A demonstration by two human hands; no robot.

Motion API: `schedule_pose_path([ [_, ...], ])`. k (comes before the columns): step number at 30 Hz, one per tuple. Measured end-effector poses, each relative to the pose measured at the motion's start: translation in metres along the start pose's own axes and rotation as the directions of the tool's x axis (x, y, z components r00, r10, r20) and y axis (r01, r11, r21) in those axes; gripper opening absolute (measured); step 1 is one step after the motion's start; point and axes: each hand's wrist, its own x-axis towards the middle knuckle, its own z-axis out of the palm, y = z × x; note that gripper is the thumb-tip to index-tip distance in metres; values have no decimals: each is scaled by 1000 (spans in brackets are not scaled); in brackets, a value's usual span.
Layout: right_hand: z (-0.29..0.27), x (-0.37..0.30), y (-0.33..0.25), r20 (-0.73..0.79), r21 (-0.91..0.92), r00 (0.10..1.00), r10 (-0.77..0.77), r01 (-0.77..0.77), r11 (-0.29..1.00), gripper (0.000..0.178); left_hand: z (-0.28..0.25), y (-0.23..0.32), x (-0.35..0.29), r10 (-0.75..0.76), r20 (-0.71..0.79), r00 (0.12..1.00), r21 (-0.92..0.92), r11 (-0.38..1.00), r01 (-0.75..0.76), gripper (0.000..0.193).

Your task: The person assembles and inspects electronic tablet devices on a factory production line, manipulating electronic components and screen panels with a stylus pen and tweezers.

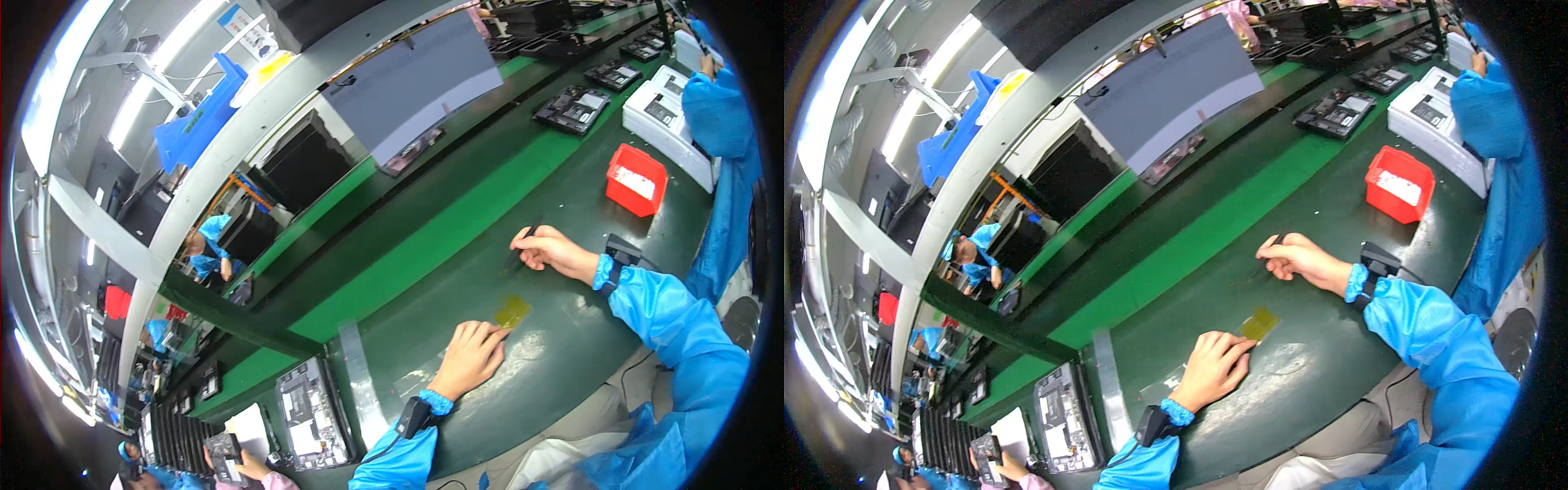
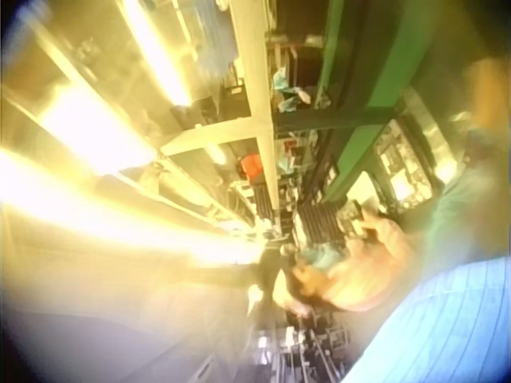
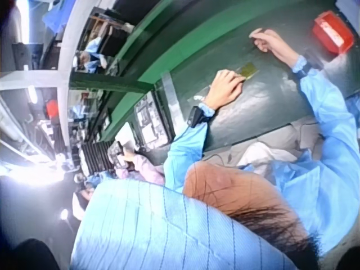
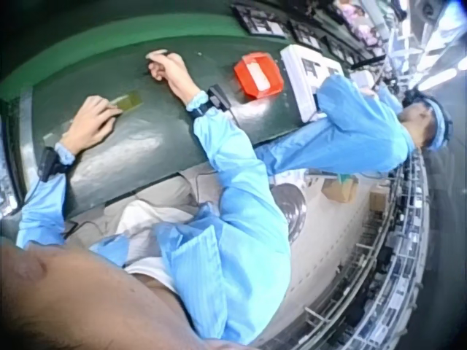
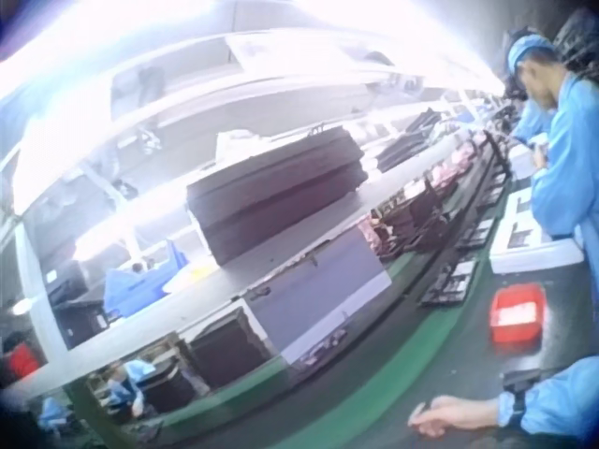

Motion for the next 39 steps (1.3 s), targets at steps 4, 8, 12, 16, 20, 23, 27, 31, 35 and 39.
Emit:
schedule_pose_path([
  [4,6,3,-5,1,-17,1000,-6,6,1000,23,-2,0,-2,24,-64,998,20,1000,-23,21],
  [8,2,-2,-3,-22,15,1000,-17,18,1000,23,-3,-1,0,66,-117,991,66,996,-59,21],
  [12,5,0,0,-34,4,999,-16,16,1000,23,-8,0,-2,82,-173,981,87,994,-68,24],
  [16,4,0,4,-40,30,999,-16,17,999,23,-6,0,-4,85,-232,969,95,993,-64,28],
  [20,6,1,-3,-27,15,999,-23,24,1000,21,-15,6,2,52,-309,950,19,999,-48,28],
  [23,3,1,-4,-30,28,999,-21,22,999,20,-8,1,5,48,-319,946,-34,997,-63,28],
  [27,2,0,0,-68,23,998,-6,8,1000,20,-2,-1,-1,29,-297,954,-26,999,-38,30],
  [31,4,2,0,-17,12,999,-43,43,999,19,-8,-1,-4,25,-292,956,29,999,-17,33],
  [35,2,1,2,-35,20,999,-21,22,1000,19,-9,2,-4,28,-347,937,-10,999,-33,37],
  [39,4,3,3,-24,18,999,-38,38,999,19,-8,-1,-7,25,-333,943,31,999,-15,36],
])
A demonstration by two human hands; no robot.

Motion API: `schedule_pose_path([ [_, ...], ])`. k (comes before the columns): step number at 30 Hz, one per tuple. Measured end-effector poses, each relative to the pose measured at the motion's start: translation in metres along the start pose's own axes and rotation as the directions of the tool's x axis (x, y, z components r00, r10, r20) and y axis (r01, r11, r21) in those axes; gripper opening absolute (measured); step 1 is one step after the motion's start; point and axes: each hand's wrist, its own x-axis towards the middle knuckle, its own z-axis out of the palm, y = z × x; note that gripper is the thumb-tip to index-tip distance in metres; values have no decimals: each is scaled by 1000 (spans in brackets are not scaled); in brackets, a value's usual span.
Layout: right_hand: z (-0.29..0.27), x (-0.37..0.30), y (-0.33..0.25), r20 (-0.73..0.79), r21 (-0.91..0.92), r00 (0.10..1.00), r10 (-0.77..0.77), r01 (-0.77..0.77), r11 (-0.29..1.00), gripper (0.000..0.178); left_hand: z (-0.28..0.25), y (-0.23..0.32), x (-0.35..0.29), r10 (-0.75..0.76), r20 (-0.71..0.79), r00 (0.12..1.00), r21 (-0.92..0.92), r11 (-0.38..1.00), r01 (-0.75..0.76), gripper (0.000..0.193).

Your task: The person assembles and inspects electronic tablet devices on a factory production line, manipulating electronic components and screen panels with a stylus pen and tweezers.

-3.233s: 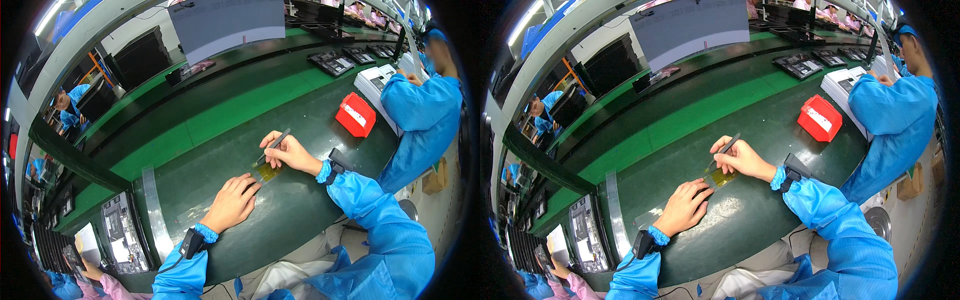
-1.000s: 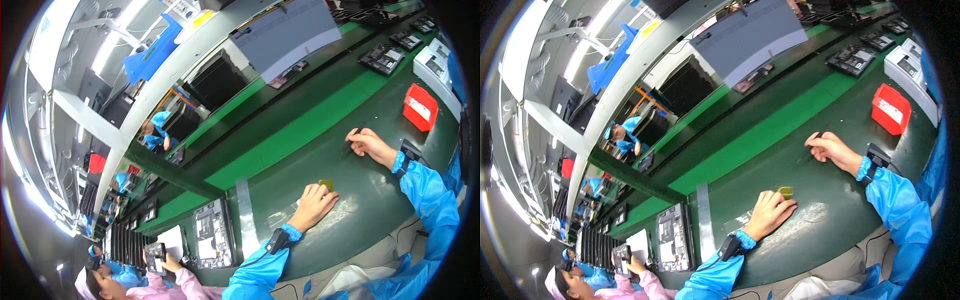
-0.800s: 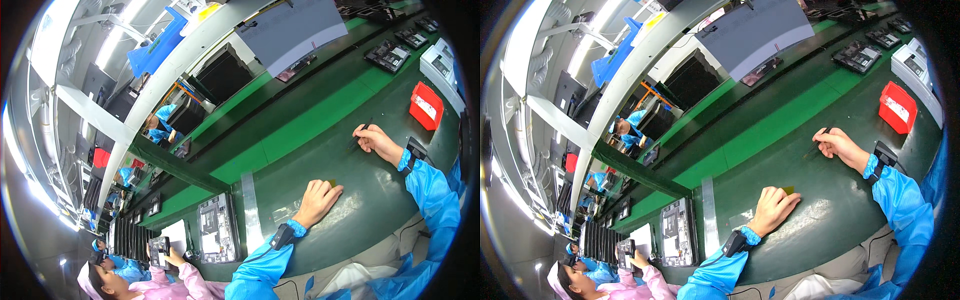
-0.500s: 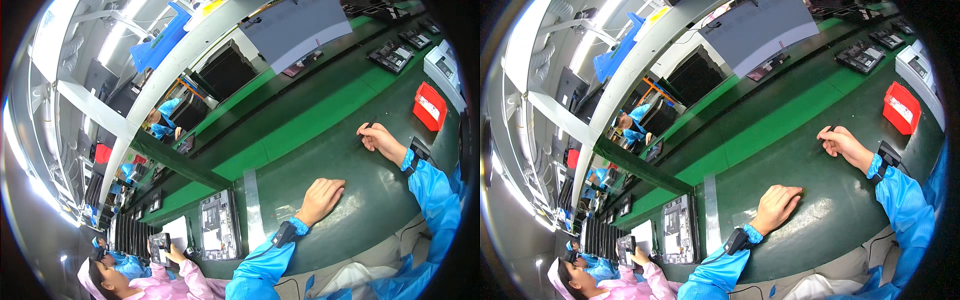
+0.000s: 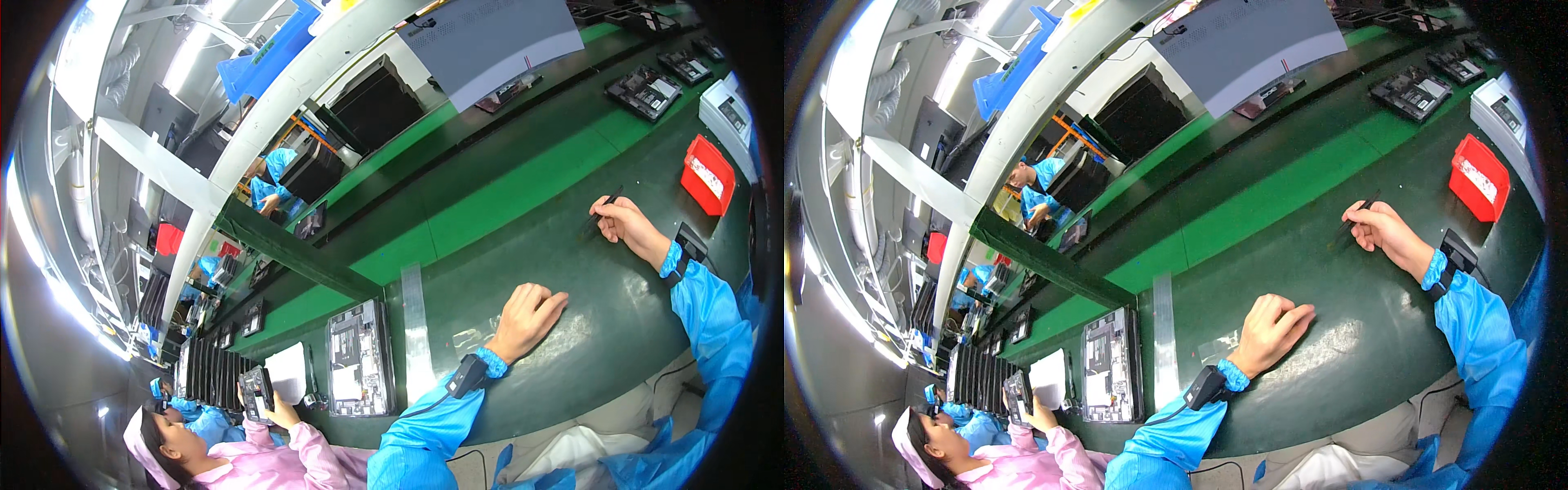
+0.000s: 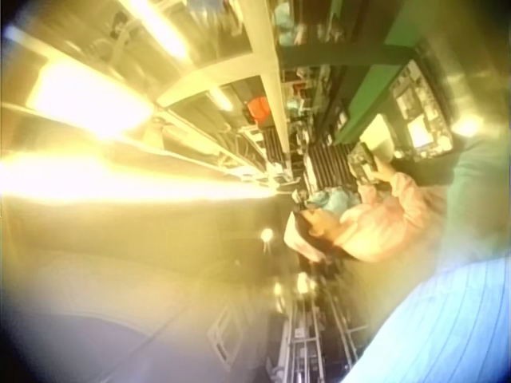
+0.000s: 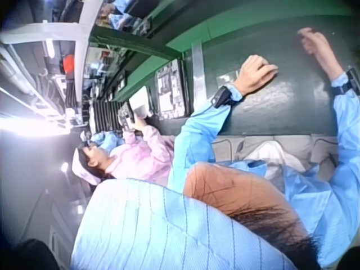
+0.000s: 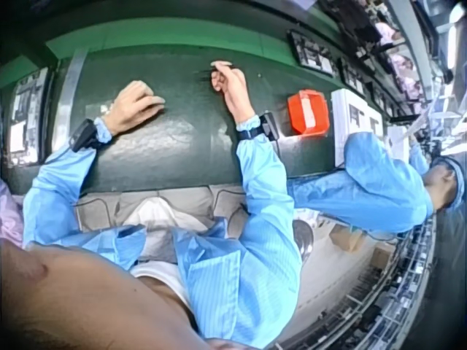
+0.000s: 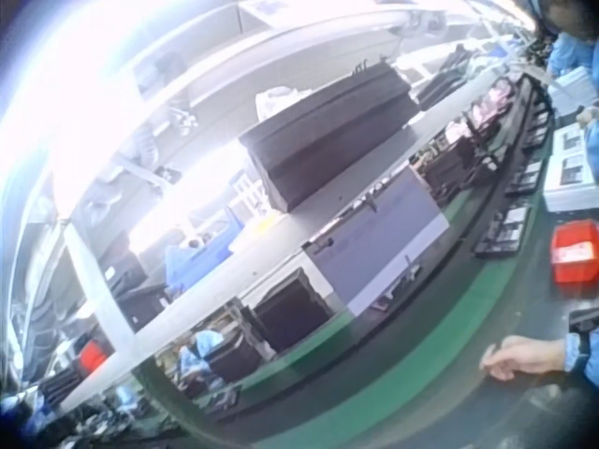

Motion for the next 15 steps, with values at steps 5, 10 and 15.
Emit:
schedule_pose_path([
  [5,-1,-1,-1,-11,5,1000,19,-19,1000,19,3,2,4,0,-11,1000,-37,999,-1,32],
  [10,1,-1,-3,-7,9,1000,17,-17,1000,19,3,0,4,13,-12,1000,-48,999,-14,33],
  [15,-2,0,-2,8,0,1000,0,0,1000,19,2,3,7,14,10,1000,-79,997,-13,33],
])
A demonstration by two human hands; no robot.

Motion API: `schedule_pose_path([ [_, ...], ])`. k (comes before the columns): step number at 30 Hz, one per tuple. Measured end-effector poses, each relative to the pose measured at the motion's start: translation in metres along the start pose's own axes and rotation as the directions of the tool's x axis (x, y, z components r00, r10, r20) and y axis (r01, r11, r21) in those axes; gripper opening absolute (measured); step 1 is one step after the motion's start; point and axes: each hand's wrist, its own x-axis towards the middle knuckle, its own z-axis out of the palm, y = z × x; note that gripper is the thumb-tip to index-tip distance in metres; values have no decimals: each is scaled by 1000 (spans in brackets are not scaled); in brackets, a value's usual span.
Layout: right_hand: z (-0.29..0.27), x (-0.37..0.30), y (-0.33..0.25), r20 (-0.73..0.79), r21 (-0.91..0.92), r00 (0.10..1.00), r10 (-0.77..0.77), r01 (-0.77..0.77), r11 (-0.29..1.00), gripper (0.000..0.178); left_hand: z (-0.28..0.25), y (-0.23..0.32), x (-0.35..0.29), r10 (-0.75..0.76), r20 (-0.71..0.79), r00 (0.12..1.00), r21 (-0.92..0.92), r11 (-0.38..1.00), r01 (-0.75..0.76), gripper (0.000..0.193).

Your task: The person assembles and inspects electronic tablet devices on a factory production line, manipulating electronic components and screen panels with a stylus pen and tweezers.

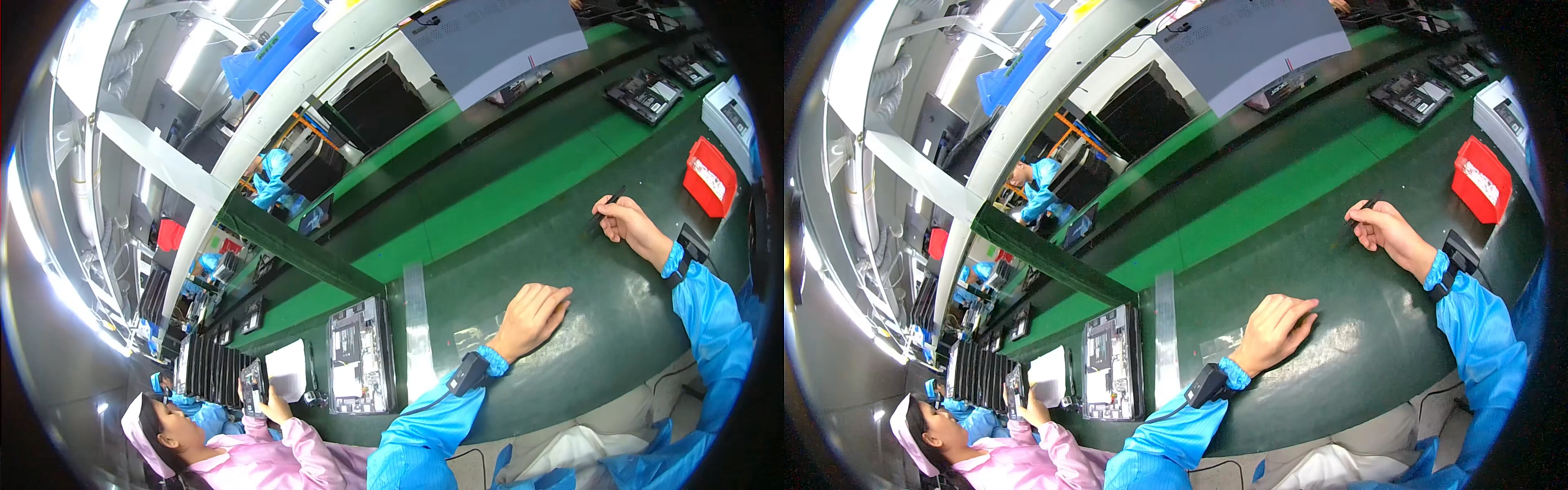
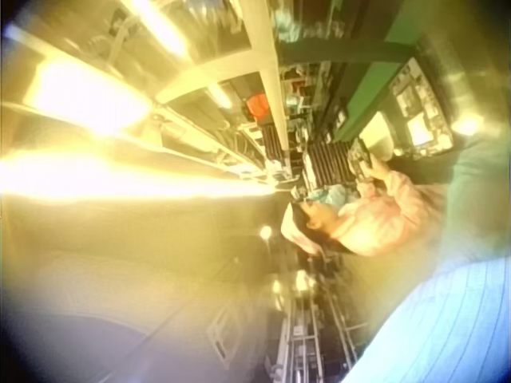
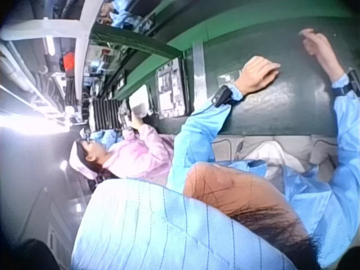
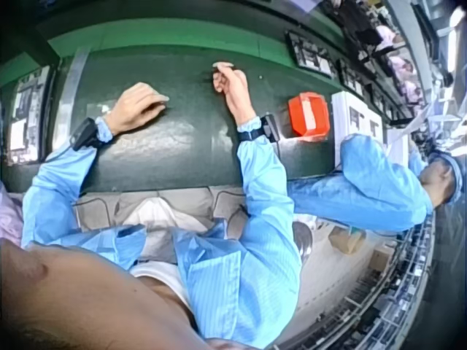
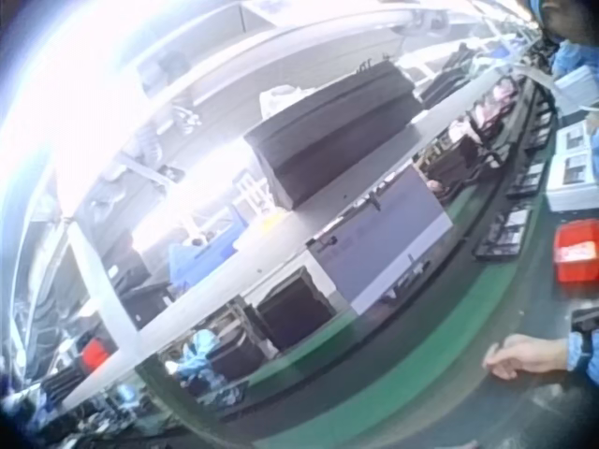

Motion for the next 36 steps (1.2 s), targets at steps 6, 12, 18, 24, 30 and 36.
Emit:
schedule_pose_path([
  [6,3,-2,-1,-25,-3,1000,20,-20,1000,18,-1,1,-3,-18,33,999,23,1000,17,36],
  [12,1,0,1,-35,10,998,52,-52,999,19,8,-7,-15,-83,-34,996,-67,994,81,41],
  [18,0,1,2,-22,17,1000,11,-11,1000,18,6,-8,-12,-51,-2,999,-30,998,51,44],
  [24,0,1,1,-8,-5,1000,-9,9,1000,19,3,-6,-5,17,9,1000,-28,999,-16,41],
  [30,3,-2,0,-52,-1,998,45,-45,999,20,4,-4,-5,9,39,999,-29,1000,-8,34],
  [36,5,-3,0,-45,19,998,43,-42,999,20,2,-3,-4,0,57,998,-35,999,2,34],
])
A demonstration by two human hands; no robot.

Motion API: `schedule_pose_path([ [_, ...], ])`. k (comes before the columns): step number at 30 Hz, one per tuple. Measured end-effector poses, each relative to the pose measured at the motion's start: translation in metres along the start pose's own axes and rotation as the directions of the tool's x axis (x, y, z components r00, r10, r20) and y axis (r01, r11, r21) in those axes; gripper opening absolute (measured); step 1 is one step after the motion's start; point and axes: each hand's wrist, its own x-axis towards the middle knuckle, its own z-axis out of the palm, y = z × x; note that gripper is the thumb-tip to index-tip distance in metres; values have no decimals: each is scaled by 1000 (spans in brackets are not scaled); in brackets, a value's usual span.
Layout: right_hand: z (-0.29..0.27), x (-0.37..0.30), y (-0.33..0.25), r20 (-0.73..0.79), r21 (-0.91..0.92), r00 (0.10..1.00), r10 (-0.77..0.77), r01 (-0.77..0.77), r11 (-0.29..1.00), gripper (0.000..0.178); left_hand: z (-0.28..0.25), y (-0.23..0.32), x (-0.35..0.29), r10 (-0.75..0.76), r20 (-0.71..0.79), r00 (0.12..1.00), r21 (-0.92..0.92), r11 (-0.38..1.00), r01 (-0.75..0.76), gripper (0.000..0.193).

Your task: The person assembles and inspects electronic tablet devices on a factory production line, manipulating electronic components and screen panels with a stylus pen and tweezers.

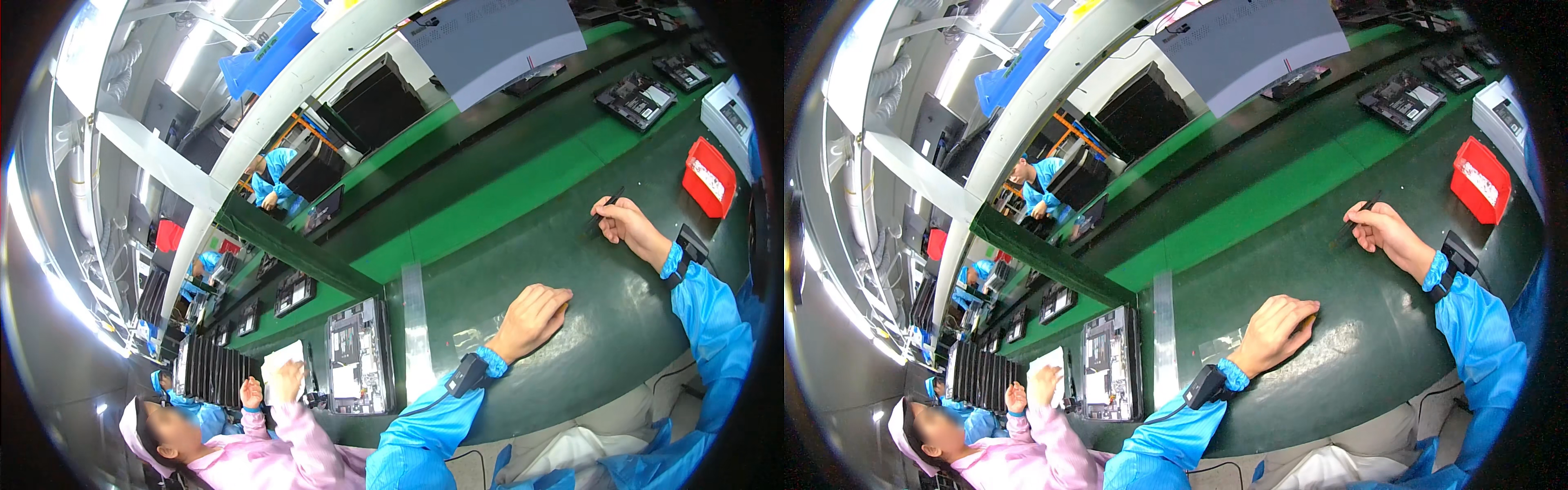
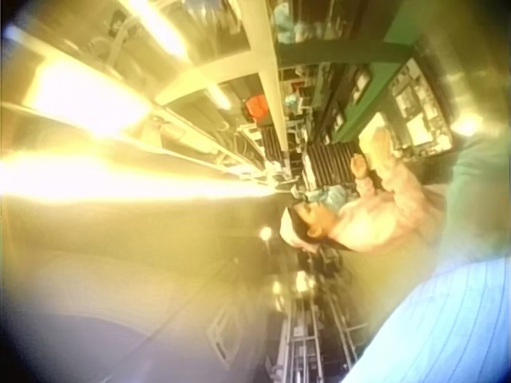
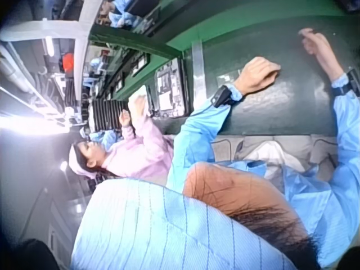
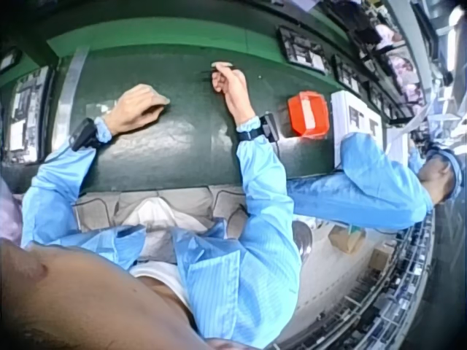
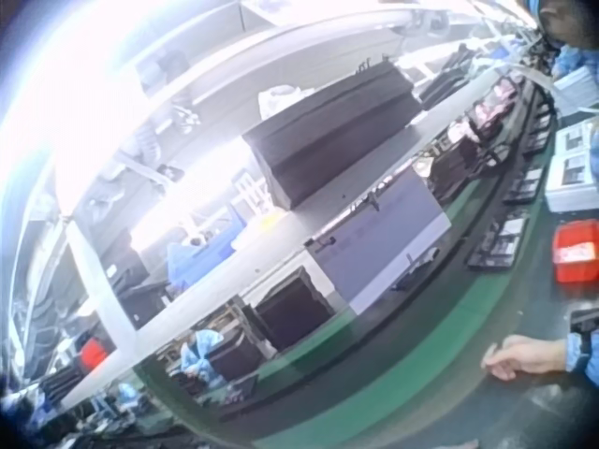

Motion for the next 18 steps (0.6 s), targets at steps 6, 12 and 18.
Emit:
schedule_pose_path([
  [6,-1,1,-2,34,-18,998,-44,45,999,19,-3,1,3,16,-11,1000,17,1000,-16,36],
  [12,-2,2,0,35,-33,999,-31,33,999,18,0,2,-2,8,-43,999,61,998,-5,38],
  [18,-2,-3,1,1,-10,1000,-13,13,1000,19,1,3,-1,-19,-78,997,59,998,24,35],
])
